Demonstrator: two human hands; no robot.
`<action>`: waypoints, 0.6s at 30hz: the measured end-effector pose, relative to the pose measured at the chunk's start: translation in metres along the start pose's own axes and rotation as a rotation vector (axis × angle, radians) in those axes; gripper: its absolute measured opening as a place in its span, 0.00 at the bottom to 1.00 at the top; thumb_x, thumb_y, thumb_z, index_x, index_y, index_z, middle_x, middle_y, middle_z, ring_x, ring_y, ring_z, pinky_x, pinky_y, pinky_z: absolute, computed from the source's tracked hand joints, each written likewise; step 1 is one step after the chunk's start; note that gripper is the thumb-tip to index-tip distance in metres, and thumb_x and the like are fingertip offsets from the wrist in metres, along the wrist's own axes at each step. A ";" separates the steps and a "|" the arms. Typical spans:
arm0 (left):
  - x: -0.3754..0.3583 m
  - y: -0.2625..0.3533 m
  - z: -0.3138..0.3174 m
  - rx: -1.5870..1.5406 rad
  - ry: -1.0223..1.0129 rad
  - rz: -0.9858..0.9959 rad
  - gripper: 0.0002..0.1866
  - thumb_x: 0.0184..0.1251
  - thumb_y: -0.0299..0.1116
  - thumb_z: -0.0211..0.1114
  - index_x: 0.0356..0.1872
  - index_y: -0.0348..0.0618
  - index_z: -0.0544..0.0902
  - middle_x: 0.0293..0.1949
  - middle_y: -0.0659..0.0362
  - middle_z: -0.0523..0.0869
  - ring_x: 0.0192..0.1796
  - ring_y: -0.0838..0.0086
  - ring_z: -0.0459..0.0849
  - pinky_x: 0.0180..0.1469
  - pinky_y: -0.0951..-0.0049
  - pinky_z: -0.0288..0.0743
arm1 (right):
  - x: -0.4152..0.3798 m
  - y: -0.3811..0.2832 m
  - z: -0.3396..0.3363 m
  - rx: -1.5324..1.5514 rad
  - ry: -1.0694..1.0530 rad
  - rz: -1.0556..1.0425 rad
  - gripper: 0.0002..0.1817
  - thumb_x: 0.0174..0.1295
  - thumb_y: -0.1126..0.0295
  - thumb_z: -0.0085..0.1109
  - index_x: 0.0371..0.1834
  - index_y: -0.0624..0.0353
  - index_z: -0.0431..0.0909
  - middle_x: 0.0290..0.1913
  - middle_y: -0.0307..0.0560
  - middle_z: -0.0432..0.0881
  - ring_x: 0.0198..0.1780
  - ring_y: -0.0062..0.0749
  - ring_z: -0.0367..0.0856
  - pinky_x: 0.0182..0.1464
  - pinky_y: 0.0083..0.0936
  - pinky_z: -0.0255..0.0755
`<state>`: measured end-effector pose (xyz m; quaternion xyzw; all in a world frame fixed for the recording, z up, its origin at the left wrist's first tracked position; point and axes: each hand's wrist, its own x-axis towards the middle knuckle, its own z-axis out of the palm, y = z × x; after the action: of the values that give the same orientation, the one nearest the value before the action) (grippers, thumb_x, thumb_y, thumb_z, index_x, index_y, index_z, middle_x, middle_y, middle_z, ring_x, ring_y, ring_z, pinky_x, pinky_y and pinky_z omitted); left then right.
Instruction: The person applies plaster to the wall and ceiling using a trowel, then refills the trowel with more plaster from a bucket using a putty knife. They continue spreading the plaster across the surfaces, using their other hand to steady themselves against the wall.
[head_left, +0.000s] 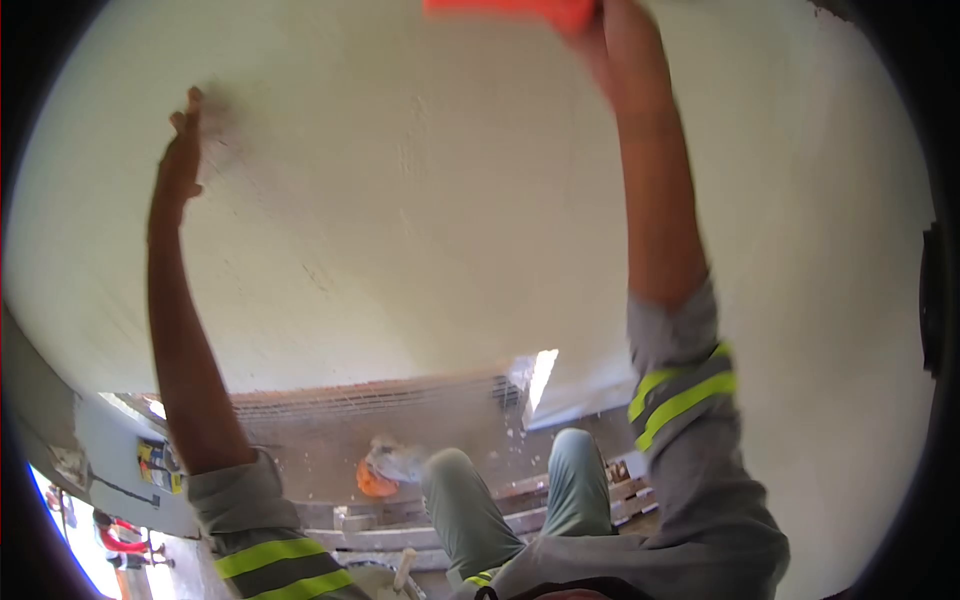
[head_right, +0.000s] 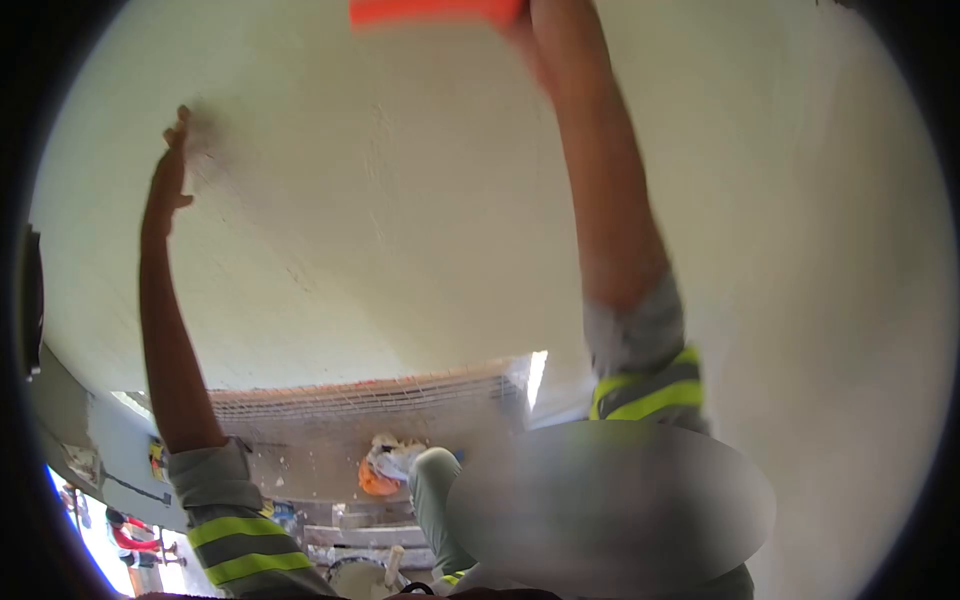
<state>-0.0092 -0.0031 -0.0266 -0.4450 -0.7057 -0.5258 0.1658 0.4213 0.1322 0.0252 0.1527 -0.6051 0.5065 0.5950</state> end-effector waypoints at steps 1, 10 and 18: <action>0.001 -0.001 -0.005 0.031 -0.027 0.025 0.48 0.57 0.81 0.27 0.76 0.67 0.47 0.77 0.51 0.44 0.74 0.46 0.52 0.65 0.32 0.60 | -0.058 0.016 -0.019 0.021 0.048 0.077 0.11 0.71 0.70 0.47 0.48 0.65 0.73 0.46 0.50 0.80 0.50 0.39 0.79 0.61 0.40 0.71; 0.000 0.010 -0.032 0.264 -0.199 0.099 0.50 0.52 0.83 0.33 0.76 0.70 0.47 0.78 0.60 0.44 0.78 0.55 0.43 0.64 0.30 0.59 | -0.451 0.159 -0.074 0.167 0.517 0.797 0.16 0.63 0.70 0.60 0.52 0.62 0.73 0.48 0.48 0.79 0.51 0.38 0.78 0.57 0.36 0.72; -0.007 0.012 -0.024 0.349 -0.179 0.189 0.51 0.53 0.83 0.34 0.76 0.68 0.45 0.78 0.60 0.44 0.78 0.60 0.40 0.64 0.27 0.55 | -0.376 0.156 -0.093 -0.011 0.500 0.764 0.13 0.65 0.70 0.57 0.47 0.68 0.76 0.36 0.47 0.82 0.46 0.34 0.82 0.51 0.31 0.74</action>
<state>-0.0015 -0.0266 -0.0150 -0.5187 -0.7531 -0.3360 0.2257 0.4429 0.1174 -0.3916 -0.2115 -0.4587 0.7077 0.4941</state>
